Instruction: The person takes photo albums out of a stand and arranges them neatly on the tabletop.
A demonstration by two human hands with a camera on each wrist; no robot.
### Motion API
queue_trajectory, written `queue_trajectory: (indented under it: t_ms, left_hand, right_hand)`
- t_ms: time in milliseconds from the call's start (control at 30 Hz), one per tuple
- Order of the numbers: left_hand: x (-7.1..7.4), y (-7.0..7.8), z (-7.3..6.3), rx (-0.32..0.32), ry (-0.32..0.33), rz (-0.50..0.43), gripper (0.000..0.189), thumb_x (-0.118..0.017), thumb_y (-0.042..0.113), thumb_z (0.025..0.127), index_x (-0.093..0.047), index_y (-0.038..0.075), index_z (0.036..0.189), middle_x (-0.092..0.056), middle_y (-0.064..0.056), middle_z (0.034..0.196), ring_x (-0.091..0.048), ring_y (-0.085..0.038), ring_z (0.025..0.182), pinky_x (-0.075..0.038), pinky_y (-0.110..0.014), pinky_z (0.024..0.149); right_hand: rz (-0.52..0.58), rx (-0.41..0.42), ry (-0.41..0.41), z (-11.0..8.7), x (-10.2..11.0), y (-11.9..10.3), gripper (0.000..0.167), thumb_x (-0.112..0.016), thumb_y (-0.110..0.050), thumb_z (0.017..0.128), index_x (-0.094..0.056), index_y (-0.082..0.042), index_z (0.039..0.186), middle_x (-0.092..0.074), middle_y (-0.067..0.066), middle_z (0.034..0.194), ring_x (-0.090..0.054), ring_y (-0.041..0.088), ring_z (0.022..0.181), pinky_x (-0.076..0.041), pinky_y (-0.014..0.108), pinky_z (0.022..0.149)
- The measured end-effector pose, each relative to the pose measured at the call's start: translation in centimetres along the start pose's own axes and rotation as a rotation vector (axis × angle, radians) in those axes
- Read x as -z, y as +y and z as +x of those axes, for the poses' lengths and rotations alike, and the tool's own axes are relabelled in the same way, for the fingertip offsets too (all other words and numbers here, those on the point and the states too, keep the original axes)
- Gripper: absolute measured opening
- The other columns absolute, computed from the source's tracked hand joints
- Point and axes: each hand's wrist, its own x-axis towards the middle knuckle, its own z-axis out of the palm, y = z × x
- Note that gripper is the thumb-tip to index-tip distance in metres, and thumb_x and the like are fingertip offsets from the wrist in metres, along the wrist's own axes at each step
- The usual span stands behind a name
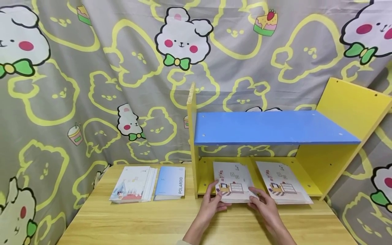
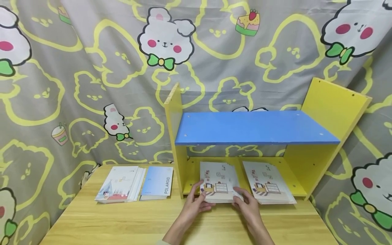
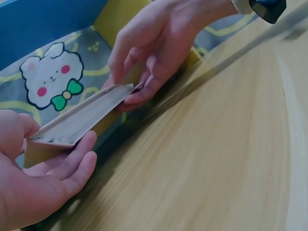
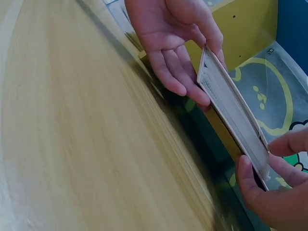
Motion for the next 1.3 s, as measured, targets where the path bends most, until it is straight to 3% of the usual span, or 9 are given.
queue_trajectory:
  t_ms: [267, 667, 833, 1000, 1167, 1300]
  left_hand:
    - [0.5, 0.2, -0.4, 0.018, -0.042, -0.015, 0.057, -0.051, 0.018, 0.108, -0.03, 0.019, 0.161, -0.071, -0.017, 0.111, -0.072, -0.042, 0.097, -0.059, -0.049, 0.089]
    - [1.1, 0.6, -0.7, 0.036, -0.036, -0.047, 0.063, -0.052, 0.012, 0.106, -0.025, 0.017, 0.163, -0.067, -0.019, 0.117, -0.07, -0.039, 0.098, -0.059, -0.044, 0.091]
    - [0.9, 1.2, -0.5, 0.008, -0.051, -0.109, 0.064, -0.052, 0.01, 0.105, -0.024, 0.016, 0.162, -0.061, -0.022, 0.127, -0.069, -0.031, 0.102, -0.057, -0.045, 0.094]
    - [0.6, 2.0, -0.5, -0.035, -0.031, -0.15, 0.06, -0.049, 0.008, 0.106, -0.027, 0.018, 0.161, -0.058, -0.023, 0.133, -0.067, -0.029, 0.107, -0.057, -0.042, 0.094]
    - [0.4, 2.8, -0.6, -0.08, 0.036, -0.158, 0.057, -0.05, 0.008, 0.106, -0.032, 0.019, 0.159, -0.058, -0.023, 0.134, -0.067, -0.027, 0.103, -0.059, -0.036, 0.085]
    - [0.3, 3.3, -0.7, -0.088, 0.056, -0.139, 0.054, -0.05, 0.006, 0.106, -0.036, 0.019, 0.157, -0.058, -0.022, 0.134, -0.068, -0.027, 0.1, -0.061, -0.036, 0.082]
  right_hand:
    - [0.025, -0.022, -0.048, 0.1, 0.5, 0.1, 0.053, -0.063, 0.0, 0.097, -0.049, 0.004, 0.147, -0.046, 0.026, 0.144, -0.065, 0.018, 0.094, -0.059, 0.03, 0.088]
    - [0.106, 0.016, -0.17, 0.3, 1.0, -1.5, 0.061, -0.067, 0.004, 0.091, -0.045, 0.007, 0.148, -0.06, 0.013, 0.113, -0.064, 0.015, 0.088, -0.058, 0.031, 0.09]
    - [0.094, 0.03, -0.196, 0.2, 1.4, -2.1, 0.06, -0.068, 0.002, 0.093, -0.045, 0.005, 0.149, -0.057, 0.015, 0.12, -0.064, 0.014, 0.089, -0.057, 0.031, 0.093]
    - [0.077, 0.073, -0.291, 0.0, 2.0, -2.8, 0.059, -0.066, -0.002, 0.096, -0.043, 0.005, 0.15, -0.035, 0.022, 0.15, -0.063, 0.014, 0.096, -0.055, 0.03, 0.097]
    - [0.037, 0.108, -0.425, -0.1, 2.7, -3.6, 0.056, -0.064, -0.004, 0.099, -0.041, 0.003, 0.15, -0.039, 0.026, 0.148, -0.063, 0.02, 0.109, -0.053, 0.033, 0.101]
    - [-0.018, 0.108, -0.459, -0.3, 3.0, -4.3, 0.056, -0.066, -0.005, 0.097, -0.044, 0.001, 0.149, -0.038, 0.026, 0.151, -0.062, 0.022, 0.113, -0.053, 0.035, 0.101]
